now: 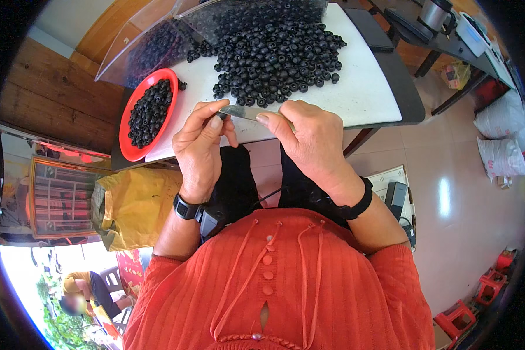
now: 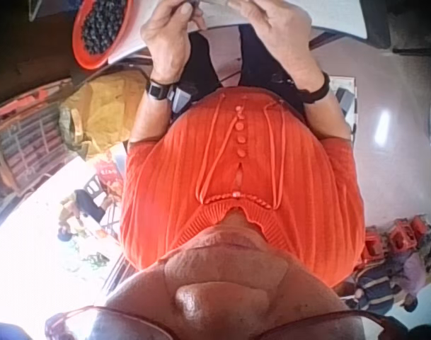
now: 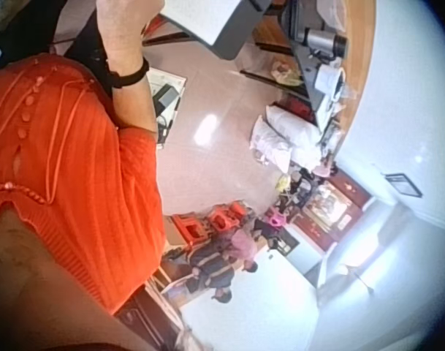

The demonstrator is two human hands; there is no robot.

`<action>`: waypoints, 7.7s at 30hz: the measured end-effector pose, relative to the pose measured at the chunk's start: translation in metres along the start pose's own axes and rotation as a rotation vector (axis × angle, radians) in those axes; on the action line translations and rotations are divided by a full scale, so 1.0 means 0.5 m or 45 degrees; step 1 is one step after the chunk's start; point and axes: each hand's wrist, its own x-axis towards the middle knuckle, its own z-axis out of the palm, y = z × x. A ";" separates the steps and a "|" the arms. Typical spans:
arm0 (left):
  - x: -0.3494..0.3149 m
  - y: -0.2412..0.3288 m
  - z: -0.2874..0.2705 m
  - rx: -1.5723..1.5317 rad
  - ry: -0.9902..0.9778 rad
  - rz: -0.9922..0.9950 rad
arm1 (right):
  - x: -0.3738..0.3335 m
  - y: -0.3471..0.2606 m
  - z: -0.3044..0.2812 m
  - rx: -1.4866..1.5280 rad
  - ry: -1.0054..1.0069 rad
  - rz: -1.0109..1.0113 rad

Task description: The person uses a small blade to process small black fruits, removing stems or blemishes, and placing them into a red bowl.

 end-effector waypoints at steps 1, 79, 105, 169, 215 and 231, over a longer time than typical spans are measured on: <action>0.000 0.000 0.000 0.004 0.004 0.004 | 0.000 0.001 0.000 0.001 0.000 0.003; 0.049 0.101 -0.301 1.963 0.664 0.366 | -0.016 0.026 -0.039 0.619 -0.082 0.209; 0.001 0.130 -0.419 0.249 0.713 -0.648 | -0.018 0.021 -0.026 0.614 -0.035 0.185; 0.052 0.028 -0.043 1.361 -0.131 0.418 | -0.023 0.023 -0.041 0.703 -0.050 0.182; 0.042 -0.024 -0.011 1.868 -0.111 0.493 | -0.024 0.020 -0.044 0.621 -0.094 0.234; 0.024 -0.014 -0.012 1.960 -0.179 0.584 | -0.023 0.019 -0.038 0.638 -0.056 0.197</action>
